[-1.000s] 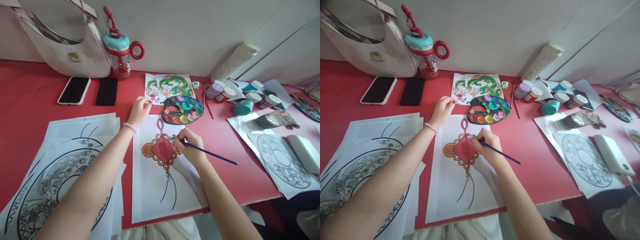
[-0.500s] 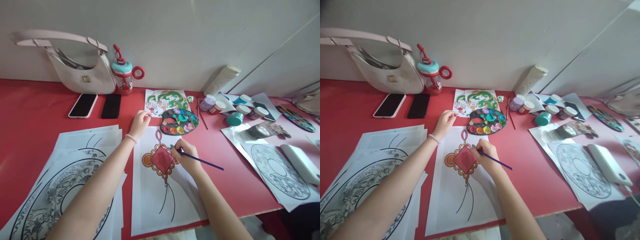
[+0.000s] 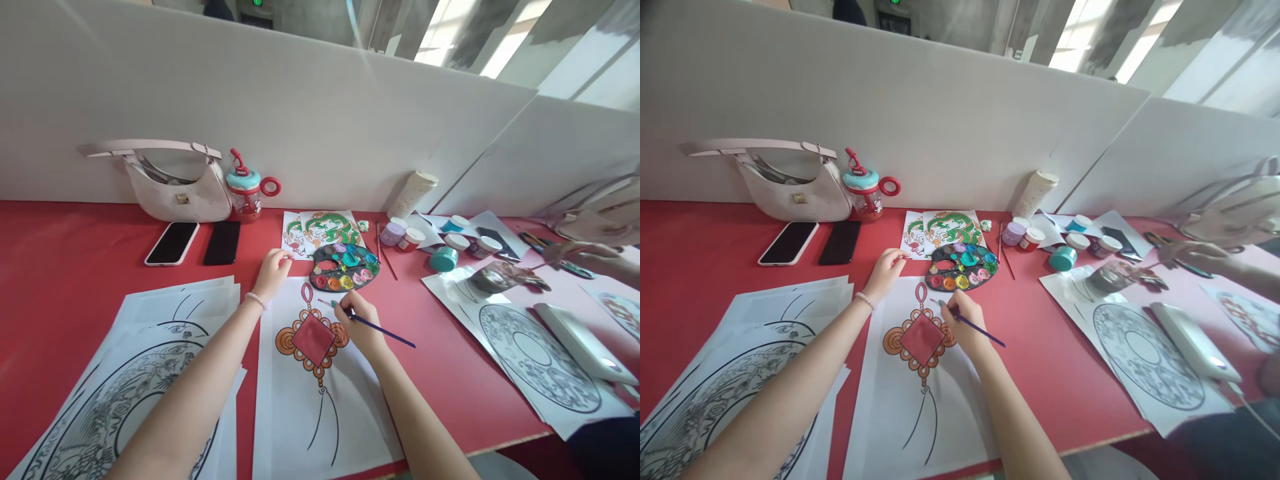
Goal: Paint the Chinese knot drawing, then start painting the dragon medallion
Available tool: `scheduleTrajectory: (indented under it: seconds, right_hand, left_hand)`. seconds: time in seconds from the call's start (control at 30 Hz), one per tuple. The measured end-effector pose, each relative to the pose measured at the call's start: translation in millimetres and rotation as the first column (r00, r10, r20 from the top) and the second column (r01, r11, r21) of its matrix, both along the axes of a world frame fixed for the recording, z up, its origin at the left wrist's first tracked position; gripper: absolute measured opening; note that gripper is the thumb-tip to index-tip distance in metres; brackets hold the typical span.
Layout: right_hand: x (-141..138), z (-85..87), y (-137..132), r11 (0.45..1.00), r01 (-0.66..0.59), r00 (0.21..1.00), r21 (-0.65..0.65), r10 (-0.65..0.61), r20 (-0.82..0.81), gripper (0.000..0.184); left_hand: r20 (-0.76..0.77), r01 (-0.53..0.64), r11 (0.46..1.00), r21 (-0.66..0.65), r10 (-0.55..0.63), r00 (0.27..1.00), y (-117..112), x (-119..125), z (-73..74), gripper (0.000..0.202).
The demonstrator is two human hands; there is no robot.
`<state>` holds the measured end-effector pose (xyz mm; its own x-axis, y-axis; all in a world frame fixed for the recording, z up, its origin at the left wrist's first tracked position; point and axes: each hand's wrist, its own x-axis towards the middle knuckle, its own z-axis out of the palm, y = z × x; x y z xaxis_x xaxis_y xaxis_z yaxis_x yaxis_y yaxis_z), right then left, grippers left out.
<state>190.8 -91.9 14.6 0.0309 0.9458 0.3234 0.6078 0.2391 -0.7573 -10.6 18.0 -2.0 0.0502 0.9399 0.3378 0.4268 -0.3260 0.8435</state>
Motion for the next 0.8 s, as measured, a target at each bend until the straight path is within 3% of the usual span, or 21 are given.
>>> scheduleTrajectory:
  seconds: [0.17,0.47,0.7,0.8]
  right_hand:
    - [11,-3.2,15,0.977,0.202,0.979,0.07,-0.199,-0.037,0.024]
    - [14,-6.6,18,0.976,0.209,0.977,0.067,-0.207,-0.044,0.022]
    - [-1,-2.2,5,0.999,-0.05,0.993,-0.011,0.048,-0.11,0.025]
    - [-7,-2.8,2,0.992,-0.106,0.991,-0.063,0.1,-0.094,0.023]
  left_hand:
    - [-0.008,-0.002,1.0,0.019,0.002,1.0,0,0,-1.0,0.017]
    - [-0.029,0.014,1.0,0.016,-0.013,0.999,-1,0,-0.3,0.017]
    - [-0.04,0.02,1.0,0.005,-0.019,0.999,-4,1,3.9,0.018]
    - [-0.045,0.022,1.0,0.008,-0.021,0.999,-4,1,3.2,0.018]
